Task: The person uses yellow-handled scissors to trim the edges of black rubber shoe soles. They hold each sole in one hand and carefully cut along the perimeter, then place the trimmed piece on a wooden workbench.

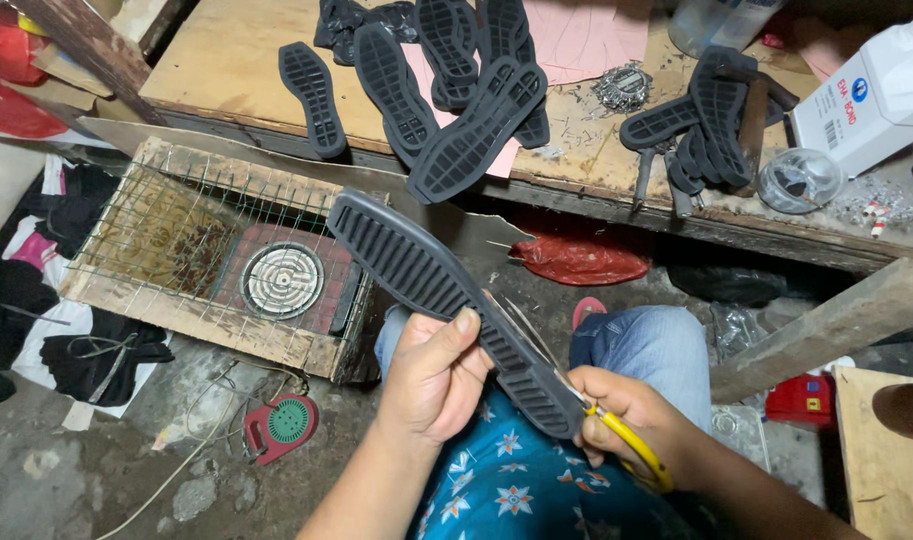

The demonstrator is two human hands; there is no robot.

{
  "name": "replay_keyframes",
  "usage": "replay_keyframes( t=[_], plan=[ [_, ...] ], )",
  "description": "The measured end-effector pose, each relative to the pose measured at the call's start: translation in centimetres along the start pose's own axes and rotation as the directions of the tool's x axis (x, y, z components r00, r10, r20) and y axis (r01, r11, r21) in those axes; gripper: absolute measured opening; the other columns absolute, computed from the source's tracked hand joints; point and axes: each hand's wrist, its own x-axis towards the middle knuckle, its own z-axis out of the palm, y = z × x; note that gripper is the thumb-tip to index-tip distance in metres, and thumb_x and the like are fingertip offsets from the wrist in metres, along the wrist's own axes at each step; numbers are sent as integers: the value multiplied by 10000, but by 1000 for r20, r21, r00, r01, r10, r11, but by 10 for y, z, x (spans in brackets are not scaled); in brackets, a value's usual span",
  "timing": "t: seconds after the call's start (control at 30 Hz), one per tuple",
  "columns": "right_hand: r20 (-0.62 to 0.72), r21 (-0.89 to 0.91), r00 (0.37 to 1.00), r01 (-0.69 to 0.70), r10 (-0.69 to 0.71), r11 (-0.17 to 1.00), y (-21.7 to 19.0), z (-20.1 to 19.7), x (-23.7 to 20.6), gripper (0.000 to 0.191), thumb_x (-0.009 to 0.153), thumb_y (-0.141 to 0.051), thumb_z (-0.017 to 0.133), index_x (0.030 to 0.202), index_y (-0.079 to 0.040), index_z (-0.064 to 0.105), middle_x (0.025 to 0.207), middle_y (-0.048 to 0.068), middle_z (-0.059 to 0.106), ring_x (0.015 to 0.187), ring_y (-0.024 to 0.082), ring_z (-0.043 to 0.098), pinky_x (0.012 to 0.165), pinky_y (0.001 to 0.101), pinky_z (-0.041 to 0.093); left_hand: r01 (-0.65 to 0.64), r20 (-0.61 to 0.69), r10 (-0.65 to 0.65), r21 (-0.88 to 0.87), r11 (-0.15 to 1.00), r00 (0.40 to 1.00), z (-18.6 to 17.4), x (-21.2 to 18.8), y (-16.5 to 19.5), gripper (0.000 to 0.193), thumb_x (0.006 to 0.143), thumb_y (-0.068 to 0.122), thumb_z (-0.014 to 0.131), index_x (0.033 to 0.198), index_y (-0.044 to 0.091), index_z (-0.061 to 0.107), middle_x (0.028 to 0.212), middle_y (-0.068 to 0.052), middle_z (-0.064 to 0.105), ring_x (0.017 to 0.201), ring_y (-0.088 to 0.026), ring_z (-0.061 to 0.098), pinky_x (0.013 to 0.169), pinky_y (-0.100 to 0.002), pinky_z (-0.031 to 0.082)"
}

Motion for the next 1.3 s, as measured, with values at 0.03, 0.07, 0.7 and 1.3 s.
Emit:
replay_keyframes(
  t=[0.03,0.07,0.7,1.3],
  plan=[
    [-9,6,999,-31,31,999,0,0,0,398,920,-247,635,1250,-26,607,873,17,637,725,108,605,642,277,533,1,-4,-1,8,1000,1000,-1,1,-1,216,991,77,641,1186,-14,628,1103,-125,717,1013,-242,709,944,-423,581],
    [-4,-3,1000,-21,21,1000,0,0,0,398,921,-239,644,1247,-12,609,879,17,632,730,106,600,646,276,534,3,-7,-3,16,1000,1000,-2,1,-2,212,998,82,641,1186,-17,633,1096,-126,717,1002,-241,709,934,-416,583],
    [-114,195,991,-43,66,980,7,17,12,359,923,-140,638,1244,19,619,780,16,568,619,103,556,539,252,468,11,-125,-21,-83,997,992,-4,-3,-22,197,999,86,639,1190,49,609,1043,-75,691,935,-188,693,852,-351,584],
    [-71,142,990,134,-125,981,8,15,17,402,953,-181,651,1301,12,600,852,15,573,702,92,546,641,243,486,41,-148,-56,-98,994,987,-5,-4,-28,221,1025,74,589,1245,48,579,1070,-83,673,929,-193,693,820,-353,592]
  ],
)
